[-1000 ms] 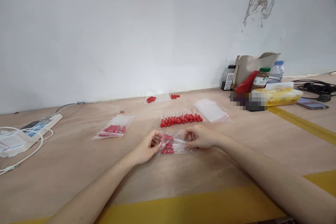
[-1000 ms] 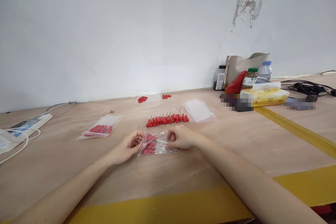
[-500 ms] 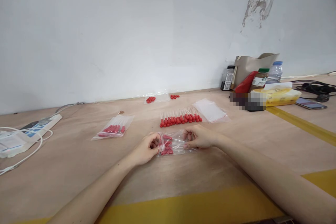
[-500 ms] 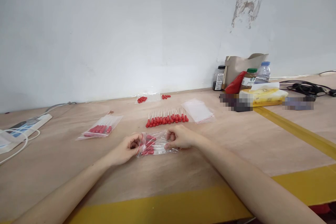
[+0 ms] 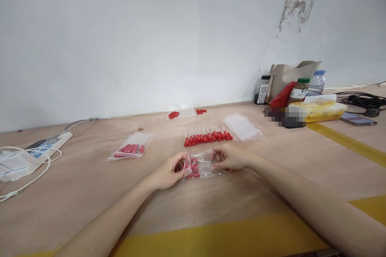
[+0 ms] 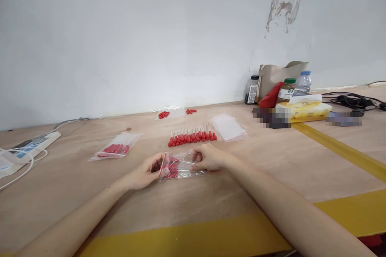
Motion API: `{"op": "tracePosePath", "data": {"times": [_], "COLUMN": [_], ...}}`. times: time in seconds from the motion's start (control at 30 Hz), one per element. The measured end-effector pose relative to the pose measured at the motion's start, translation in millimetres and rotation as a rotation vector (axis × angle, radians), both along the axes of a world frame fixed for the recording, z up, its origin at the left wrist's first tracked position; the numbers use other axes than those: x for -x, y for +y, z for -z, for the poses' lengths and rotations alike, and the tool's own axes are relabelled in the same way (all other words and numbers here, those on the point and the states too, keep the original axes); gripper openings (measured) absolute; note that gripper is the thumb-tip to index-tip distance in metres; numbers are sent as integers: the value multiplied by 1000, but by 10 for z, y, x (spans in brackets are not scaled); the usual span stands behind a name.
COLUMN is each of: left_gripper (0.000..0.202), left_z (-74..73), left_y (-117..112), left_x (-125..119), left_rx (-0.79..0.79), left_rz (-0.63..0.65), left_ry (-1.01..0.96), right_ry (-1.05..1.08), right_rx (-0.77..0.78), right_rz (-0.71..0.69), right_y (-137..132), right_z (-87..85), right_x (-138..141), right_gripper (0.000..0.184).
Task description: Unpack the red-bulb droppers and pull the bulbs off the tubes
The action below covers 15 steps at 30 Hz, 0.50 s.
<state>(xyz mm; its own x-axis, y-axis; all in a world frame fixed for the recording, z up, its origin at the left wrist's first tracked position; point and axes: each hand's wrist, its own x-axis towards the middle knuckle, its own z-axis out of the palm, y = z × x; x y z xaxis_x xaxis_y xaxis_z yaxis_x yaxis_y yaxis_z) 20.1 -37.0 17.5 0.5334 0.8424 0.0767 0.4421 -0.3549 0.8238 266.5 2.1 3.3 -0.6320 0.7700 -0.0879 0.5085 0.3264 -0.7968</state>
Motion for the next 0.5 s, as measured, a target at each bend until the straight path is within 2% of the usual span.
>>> {"op": "tracePosePath", "data": {"times": [0.1,0.17,0.33,0.5], "left_gripper": [19,16,12,16], "left_z": [-33,-76,-121,-86], "left_y": [-4,-13,-33,27], "left_x": [8,13,1,66], "left_rx": [-69,-100,-128,-119], "left_rz": [112,135,77,43], "left_ry": [91,162,302,205], "right_ry": [-19,-28,-24,-33], "right_rx": [-1,5,-15,-20], "right_rz": [5,0,14,14], "right_y": [-5,-6,4,-11], "right_z": [-12,-13,14,-2], "right_x": [-2,-2,3,13], "right_gripper": [40,41,40,38]}}
